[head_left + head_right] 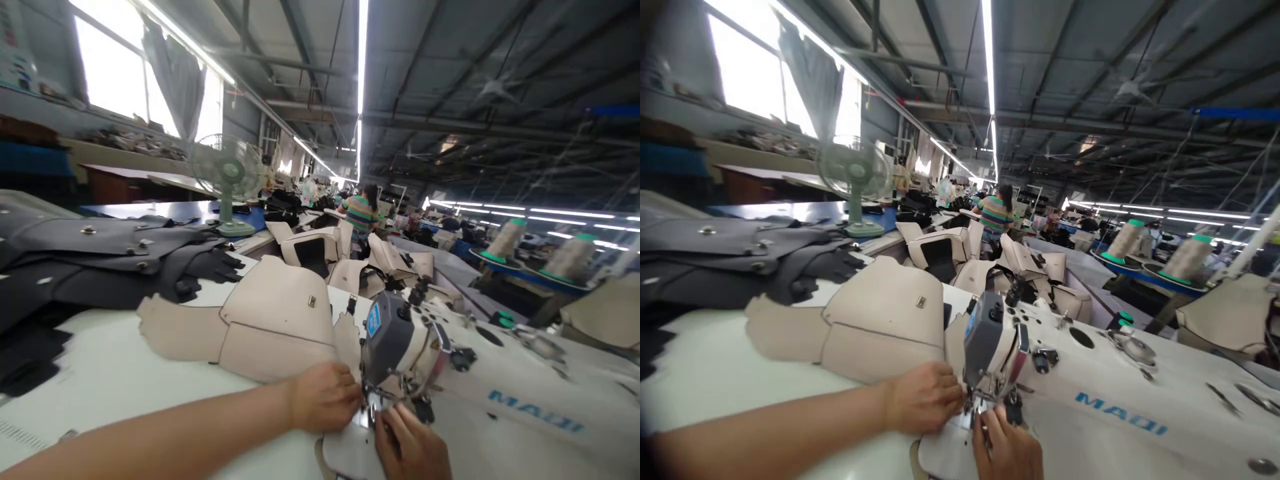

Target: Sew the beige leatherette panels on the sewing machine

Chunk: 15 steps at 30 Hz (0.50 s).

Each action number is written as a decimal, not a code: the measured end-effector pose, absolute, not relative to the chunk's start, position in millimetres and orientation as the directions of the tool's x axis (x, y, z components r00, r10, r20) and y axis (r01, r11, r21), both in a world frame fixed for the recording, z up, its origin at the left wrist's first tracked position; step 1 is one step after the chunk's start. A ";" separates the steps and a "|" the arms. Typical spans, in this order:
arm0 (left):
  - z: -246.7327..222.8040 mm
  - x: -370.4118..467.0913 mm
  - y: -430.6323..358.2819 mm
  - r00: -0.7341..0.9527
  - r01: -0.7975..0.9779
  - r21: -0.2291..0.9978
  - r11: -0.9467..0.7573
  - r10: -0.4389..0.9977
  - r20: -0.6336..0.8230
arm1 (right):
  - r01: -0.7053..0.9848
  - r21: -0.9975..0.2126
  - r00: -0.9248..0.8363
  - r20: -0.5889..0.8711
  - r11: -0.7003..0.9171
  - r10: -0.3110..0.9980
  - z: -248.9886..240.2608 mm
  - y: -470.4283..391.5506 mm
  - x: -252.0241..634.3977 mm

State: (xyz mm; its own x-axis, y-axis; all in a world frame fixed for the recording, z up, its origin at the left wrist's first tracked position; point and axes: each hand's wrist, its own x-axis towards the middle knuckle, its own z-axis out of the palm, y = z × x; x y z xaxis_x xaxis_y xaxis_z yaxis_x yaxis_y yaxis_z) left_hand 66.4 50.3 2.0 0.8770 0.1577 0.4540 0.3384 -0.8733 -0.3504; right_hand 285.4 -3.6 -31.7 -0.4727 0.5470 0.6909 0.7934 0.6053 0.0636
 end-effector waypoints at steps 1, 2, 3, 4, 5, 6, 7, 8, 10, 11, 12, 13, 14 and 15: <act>2.0 64.2 49.3 0.874 0.347 -0.358 -0.866 0.161 0.458 | 0.798 0.098 -0.482 0.695 0.595 0.534 -31.6 -3.2 285.4; 2.4 60.1 48.3 0.872 0.356 -0.365 -0.860 0.165 0.461 | 0.803 0.124 -0.487 0.701 0.583 0.521 -31.0 -3.3 285.0; 3.2 53.8 47.5 0.870 0.366 -0.370 -0.854 0.173 0.462 | 0.807 0.143 -0.489 0.707 0.574 0.511 -29.9 -3.9 284.3; 4.5 45.2 47.0 0.866 0.382 -0.372 -0.846 0.187 0.463 | 0.812 0.150 -0.484 0.714 0.564 0.506 -28.7 -4.8 283.4; 6.2 34.6 46.6 0.860 0.406 -0.371 -0.835 0.211 0.464 | 0.816 0.149 -0.478 0.718 0.559 0.506 -27.5 -6.1 282.5; 8.2 22.4 45.9 0.850 0.438 -0.368 -0.820 0.245 0.467 | 0.816 0.139 -0.476 0.713 0.562 0.515 -26.8 -7.5 281.7; 10.6 9.6 44.5 0.835 0.479 -0.362 -0.800 0.287 0.470 | 0.811 0.121 -0.478 0.701 0.572 0.529 -26.4 -8.9 280.9; 13.2 -3.1 42.1 0.815 0.523 -0.356 -0.774 0.333 0.474 | 0.806 0.097 -0.479 0.686 0.584 0.548 -26.6 -10.3 280.3; 17.8 -24.6 32.7 0.773 0.604 -0.350 -0.716 0.418 0.477 | 0.794 0.037 -0.479 0.653 0.607 0.587 -28.0 -12.8 279.4; 19.2 -32.3 25.7 0.756 0.632 -0.352 -0.691 0.450 0.475 | 0.789 0.007 -0.476 0.638 0.614 0.605 -28.9 -13.9 279.0; 19.7 -37.7 17.5 0.743 0.653 -0.356 -0.669 0.474 0.472 | 0.787 -0.019 -0.470 0.629 0.616 0.620 -29.8 -15.2 278.6; 19.1 -41.0 8.4 0.733 0.668 -0.361 -0.651 0.492 0.469 | 0.788 -0.039 -0.460 0.627 0.615 0.629 -30.4 -16.6 278.2; 17.8 -42.7 -1.1 0.725 0.680 -0.366 -0.636 0.507 0.466 | 0.790 -0.057 -0.448 0.626 0.610 0.638 -30.8 -18.3 277.7; 15.8 -43.4 -10.9 0.717 0.689 -0.374 -0.621 0.510 0.475 | 0.792 -0.068 -0.438 0.629 0.607 0.643 -30.9 -20.3 277.0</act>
State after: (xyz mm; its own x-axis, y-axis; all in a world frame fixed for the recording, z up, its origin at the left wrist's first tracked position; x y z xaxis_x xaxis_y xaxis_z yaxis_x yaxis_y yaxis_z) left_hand -43.4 -10.9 15.8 0.7175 0.5098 0.4747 0.6888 -0.6208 -0.3744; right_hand 277.0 -20.3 -30.9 -0.4383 0.6425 0.6285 0.7921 0.6066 -0.0677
